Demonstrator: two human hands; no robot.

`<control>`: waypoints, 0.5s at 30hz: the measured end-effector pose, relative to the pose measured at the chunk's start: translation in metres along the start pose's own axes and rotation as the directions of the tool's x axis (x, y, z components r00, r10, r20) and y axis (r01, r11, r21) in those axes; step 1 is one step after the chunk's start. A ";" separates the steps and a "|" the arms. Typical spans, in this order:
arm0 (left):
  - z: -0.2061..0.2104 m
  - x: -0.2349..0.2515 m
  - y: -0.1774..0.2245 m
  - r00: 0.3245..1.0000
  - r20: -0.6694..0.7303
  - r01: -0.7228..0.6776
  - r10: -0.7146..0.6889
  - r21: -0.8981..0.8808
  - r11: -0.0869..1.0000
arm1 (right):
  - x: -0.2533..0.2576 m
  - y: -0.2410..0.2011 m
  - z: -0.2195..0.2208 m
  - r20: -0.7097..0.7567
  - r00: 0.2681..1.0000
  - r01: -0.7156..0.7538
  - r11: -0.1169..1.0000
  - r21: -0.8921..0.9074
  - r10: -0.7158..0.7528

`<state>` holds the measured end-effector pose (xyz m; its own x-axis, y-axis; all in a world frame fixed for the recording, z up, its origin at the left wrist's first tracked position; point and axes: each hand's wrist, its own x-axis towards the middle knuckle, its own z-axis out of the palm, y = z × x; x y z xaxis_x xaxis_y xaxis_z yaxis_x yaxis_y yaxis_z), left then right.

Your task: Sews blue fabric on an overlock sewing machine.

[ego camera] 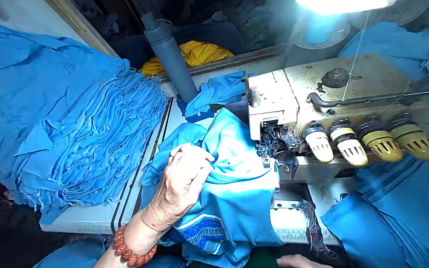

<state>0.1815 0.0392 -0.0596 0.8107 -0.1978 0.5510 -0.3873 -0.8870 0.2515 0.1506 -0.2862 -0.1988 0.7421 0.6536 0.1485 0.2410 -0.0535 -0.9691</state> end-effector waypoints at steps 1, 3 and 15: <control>-0.003 0.002 0.001 1.000 0.011 -0.019 0.019 -0.003 1.000 | 0.007 -0.006 -0.001 -0.041 0.999 0.032 0.999 0.012 -0.031; -0.006 0.001 -0.003 0.997 0.042 -0.064 0.062 0.056 0.996 | 0.020 -0.015 -0.005 -0.090 0.994 0.071 0.997 0.029 -0.068; 0.009 -0.006 -0.017 0.995 0.039 -0.097 0.096 0.020 0.995 | 0.031 -0.020 -0.005 -0.143 0.990 0.022 0.990 0.141 -0.002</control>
<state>0.1873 0.0515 -0.0741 0.7864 -0.2980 0.5411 -0.4552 -0.8717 0.1814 0.1714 -0.2685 -0.1738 0.8236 0.5389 0.1768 0.1665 0.0683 -0.9837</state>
